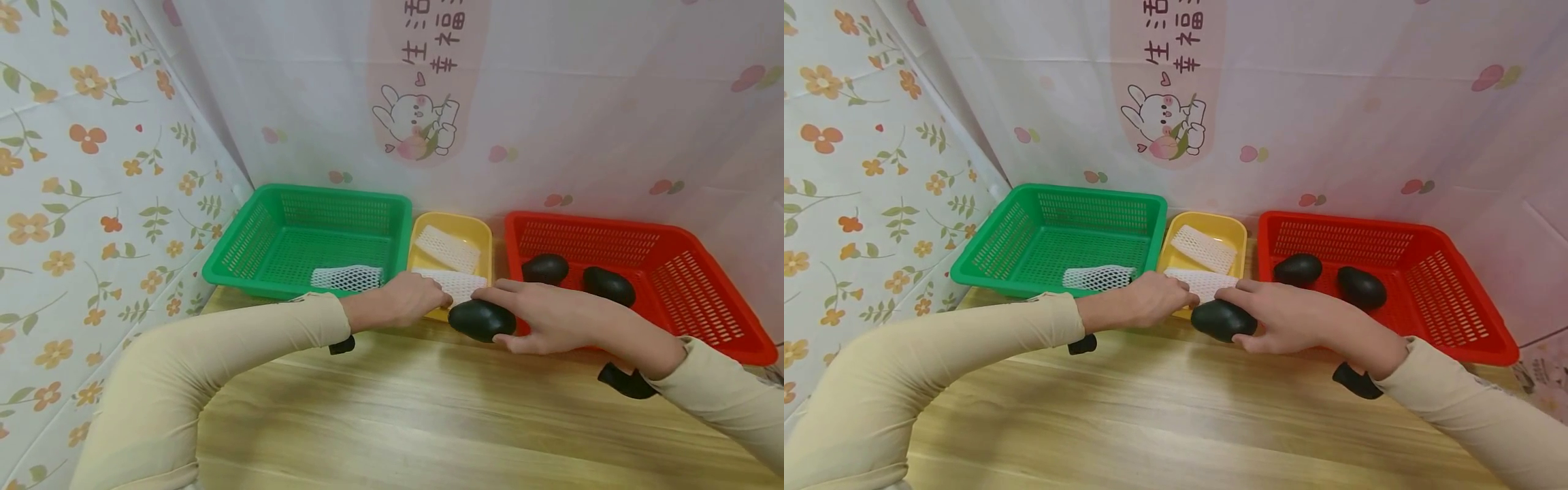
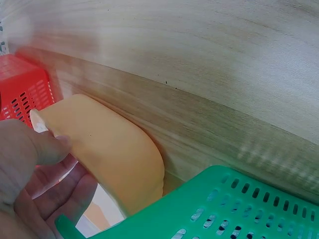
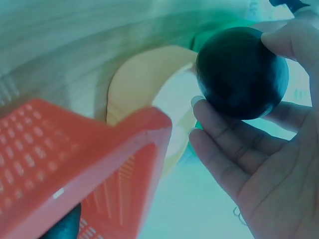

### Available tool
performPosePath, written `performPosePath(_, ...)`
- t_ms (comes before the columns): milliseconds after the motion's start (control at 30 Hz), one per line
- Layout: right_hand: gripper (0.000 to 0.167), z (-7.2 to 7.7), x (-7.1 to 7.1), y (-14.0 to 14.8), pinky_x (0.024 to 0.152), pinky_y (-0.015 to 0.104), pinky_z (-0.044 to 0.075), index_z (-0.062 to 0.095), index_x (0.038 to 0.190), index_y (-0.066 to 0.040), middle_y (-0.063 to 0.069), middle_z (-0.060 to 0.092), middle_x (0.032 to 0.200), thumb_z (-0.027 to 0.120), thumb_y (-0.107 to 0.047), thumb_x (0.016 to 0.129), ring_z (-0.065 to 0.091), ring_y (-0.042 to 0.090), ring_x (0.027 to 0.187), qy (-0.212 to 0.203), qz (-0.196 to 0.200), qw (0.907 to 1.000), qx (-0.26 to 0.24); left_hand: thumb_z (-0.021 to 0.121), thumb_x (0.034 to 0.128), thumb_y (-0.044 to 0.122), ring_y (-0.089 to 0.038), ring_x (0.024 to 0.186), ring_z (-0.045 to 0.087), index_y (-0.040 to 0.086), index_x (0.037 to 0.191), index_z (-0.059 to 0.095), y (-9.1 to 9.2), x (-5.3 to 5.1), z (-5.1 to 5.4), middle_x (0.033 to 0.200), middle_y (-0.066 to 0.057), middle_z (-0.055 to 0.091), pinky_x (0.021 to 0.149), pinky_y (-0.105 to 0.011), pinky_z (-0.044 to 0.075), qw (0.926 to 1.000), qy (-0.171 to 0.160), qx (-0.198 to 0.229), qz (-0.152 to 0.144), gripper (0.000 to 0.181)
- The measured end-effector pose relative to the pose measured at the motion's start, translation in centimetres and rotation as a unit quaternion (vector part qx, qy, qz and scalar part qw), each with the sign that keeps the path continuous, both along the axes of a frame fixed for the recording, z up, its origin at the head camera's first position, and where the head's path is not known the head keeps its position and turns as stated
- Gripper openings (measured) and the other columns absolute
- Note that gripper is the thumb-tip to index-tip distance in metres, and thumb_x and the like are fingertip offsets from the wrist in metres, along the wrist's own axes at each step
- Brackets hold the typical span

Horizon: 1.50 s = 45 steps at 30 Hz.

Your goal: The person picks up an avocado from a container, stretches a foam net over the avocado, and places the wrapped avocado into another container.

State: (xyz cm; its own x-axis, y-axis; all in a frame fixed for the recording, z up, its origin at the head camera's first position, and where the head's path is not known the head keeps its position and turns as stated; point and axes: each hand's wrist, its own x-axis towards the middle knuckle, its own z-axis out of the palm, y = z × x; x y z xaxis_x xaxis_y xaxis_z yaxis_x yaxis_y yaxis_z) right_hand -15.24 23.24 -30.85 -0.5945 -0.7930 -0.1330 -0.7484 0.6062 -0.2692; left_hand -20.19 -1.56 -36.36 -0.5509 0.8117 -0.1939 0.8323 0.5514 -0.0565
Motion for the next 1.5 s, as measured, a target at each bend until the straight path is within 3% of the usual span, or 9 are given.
performPosePath(200, 0.064, -1.0, 0.5, -0.7, 0.074, 0.028, 0.053, 0.051, 0.142, -0.012, -0.001, 0.057, 0.122, 0.077, -0.032, 0.088, 0.057, 0.01, 0.087, -0.012, 0.005, 0.9999, -0.006, 0.067, 0.099, 0.011, -0.012, 0.088, 0.062, 0.023, 0.126, 0.071, 0.1, 0.0, 0.1, 0.106, 0.005, 0.07, 0.067, -0.028, 0.053, 0.9999, 0.007, -0.008, -0.003, 0.03)
performPosePath(467, 0.062, -2.4, 1.1, -1.7, 0.063, 0.025, 0.049, 0.052, 0.14, -0.009, 0.001, 0.055, 0.113, 0.078, -0.029, 0.088, 0.055, 0.005, 0.068, -0.034, 0.018, 0.9991, -0.017, 0.068, 0.0989, 0.014, -0.013, 0.086, 0.059, 0.021, 0.126, 0.07, 0.2, 0.0, 0.2, 0.105, 0.004, 0.069, 0.071, -0.029, 0.053, 0.9998, -0.001, -0.018, 0.003, 0.028)
performPosePath(600, 0.064, -2.9, 1.4, -2.0, 0.072, 0.03, 0.054, 0.052, 0.141, -0.006, 0.009, 0.057, 0.121, 0.076, -0.032, 0.089, 0.058, 0.007, 0.077, -0.022, 0.025, 0.9994, -0.005, 0.066, 0.0997, 0.014, -0.014, 0.085, 0.059, 0.021, 0.126, 0.07, 0.1, 0.0, 0.2, 0.105, 0.004, 0.069, 0.072, -0.03, 0.053, 0.9999, 0.003, -0.015, 0.002, 0.028)
performPosePath(867, 0.062, -4.1, 1.9, -2.5, 0.079, 0.034, 0.054, 0.054, 0.139, -0.008, 0.005, 0.058, 0.122, 0.078, -0.034, 0.088, 0.059, 0.015, 0.091, -0.023, 0.02, 0.9995, -0.003, 0.067, 0.0998, 0.016, -0.015, 0.084, 0.057, 0.022, 0.127, 0.069, 0.2, 0.1, 0.2, 0.1, 0.004, 0.067, 0.073, -0.03, 0.053, 0.9997, 0.004, -0.024, 0.008, 0.028)
performPosePath(1500, 0.064, -5.8, 2.6, -3.2, 0.081, 0.037, 0.054, 0.055, 0.141, -0.013, 0.007, 0.058, 0.122, 0.079, -0.038, 0.087, 0.058, 0.015, 0.09, -0.058, -0.004, 0.9981, 0.018, 0.063, 0.1009, 0.011, -0.015, 0.089, 0.06, 0.022, 0.129, 0.067, 0.0, 0.2, -0.1, 0.106, 0.003, 0.068, 0.072, -0.034, 0.054, 0.9998, 0.003, -0.02, 0.004, 0.031)
